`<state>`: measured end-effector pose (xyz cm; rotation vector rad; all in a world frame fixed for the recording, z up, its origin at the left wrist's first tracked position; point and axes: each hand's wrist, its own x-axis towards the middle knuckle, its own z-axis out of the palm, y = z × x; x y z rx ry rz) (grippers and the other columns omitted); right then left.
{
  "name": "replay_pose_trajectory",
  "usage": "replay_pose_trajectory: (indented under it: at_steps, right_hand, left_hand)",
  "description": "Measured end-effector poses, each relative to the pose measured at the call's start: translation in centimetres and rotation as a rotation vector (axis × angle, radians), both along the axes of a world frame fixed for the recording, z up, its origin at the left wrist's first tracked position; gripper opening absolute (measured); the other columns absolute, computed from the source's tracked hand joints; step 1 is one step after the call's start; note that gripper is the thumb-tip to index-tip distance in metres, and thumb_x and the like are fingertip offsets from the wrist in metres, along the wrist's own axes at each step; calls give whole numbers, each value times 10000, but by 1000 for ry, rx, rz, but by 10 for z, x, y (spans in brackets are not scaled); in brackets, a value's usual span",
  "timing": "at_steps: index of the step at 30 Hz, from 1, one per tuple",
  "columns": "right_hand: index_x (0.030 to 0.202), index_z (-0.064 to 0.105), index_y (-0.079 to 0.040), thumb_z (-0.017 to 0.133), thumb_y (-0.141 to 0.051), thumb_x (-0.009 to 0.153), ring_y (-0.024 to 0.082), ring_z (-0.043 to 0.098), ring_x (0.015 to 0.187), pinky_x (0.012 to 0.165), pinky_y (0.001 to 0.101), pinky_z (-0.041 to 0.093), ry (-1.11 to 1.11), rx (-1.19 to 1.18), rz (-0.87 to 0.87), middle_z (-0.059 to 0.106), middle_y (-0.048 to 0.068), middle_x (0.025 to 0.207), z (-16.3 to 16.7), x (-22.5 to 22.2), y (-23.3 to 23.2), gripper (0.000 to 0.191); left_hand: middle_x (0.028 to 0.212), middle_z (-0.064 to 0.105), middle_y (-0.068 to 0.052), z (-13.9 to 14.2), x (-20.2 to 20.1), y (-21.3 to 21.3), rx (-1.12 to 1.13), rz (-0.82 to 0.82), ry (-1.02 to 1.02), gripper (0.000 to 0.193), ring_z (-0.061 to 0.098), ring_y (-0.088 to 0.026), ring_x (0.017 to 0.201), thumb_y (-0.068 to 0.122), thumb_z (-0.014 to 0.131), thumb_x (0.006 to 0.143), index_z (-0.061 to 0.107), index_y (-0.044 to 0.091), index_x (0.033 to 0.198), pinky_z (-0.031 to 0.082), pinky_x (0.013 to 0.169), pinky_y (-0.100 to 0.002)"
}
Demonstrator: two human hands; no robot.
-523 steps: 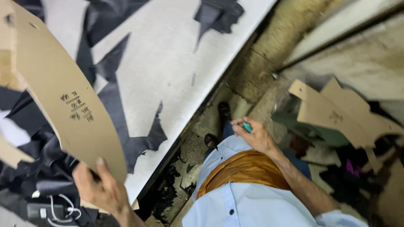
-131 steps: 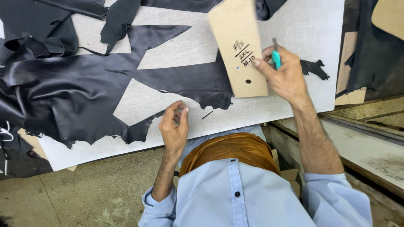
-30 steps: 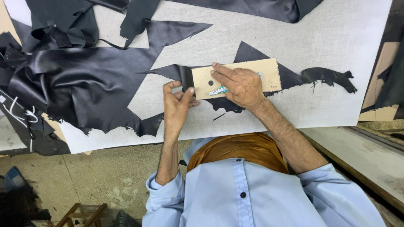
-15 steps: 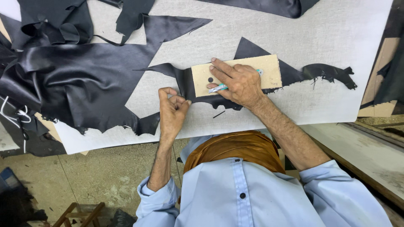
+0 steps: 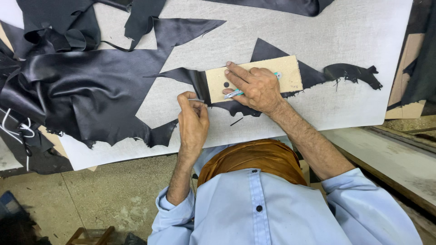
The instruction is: The person smooths a large black leather sheet on a worktable, places a cardboard pattern on top, and uses a utility knife to cut the leather along the pattern's edges. The person removes the cut piece and repeats the process with a second pattern.
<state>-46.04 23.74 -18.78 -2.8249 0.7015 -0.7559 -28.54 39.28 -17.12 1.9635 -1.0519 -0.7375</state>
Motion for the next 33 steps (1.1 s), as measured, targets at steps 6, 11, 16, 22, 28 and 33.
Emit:
replay_pose_trajectory:
  at_steps: [6,11,16,22,28,33]
  right_hand:
    - [1188,767,-87,774,-450,952,108,577,646,573,272,522,-19,-11,15,699,47,1352,-5,-1,2,433]
    - [1183,760,-6,764,-218,952,117,625,635,558,264,545,-95,110,47,705,135,1355,-5,-31,-2,313]
    - [1191,755,7,767,-128,976,187,742,866,595,271,585,-105,315,-299,707,151,1299,8,-117,4,254]
    - [1233,745,-27,821,-118,949,227,750,981,725,294,641,-109,421,-437,676,159,1366,1,-150,20,308]
    - [1206,766,-39,819,-120,949,213,752,933,727,292,642,-108,437,-474,672,155,1371,1,-144,19,275]
    - [1205,767,-46,807,-103,968,211,761,966,751,277,650,-147,451,-458,655,179,1394,0,-143,22,246]
  left_hand:
    - [1296,593,-170,14,-1,-22,-132,-309,-557,427,629,-284,1022,21,750,958,597,-8,1356,578,861,-430]
    - [1519,465,-146,12,25,-45,127,-547,-567,596,617,-316,988,165,858,799,647,63,1347,573,868,-443]
    - [1593,390,-163,9,30,-43,128,-587,-516,666,604,-303,987,212,891,751,640,80,1354,577,865,-418]
    - [1598,429,-132,3,39,-41,85,-611,-499,696,591,-248,947,276,907,750,652,88,1370,574,878,-381]
    - [1588,454,-129,-2,39,-35,30,-618,-559,697,566,-226,920,327,899,756,660,103,1371,567,856,-356]
    - [1603,432,-119,-6,43,-35,79,-628,-522,681,546,-210,876,334,878,765,665,111,1372,564,843,-340]
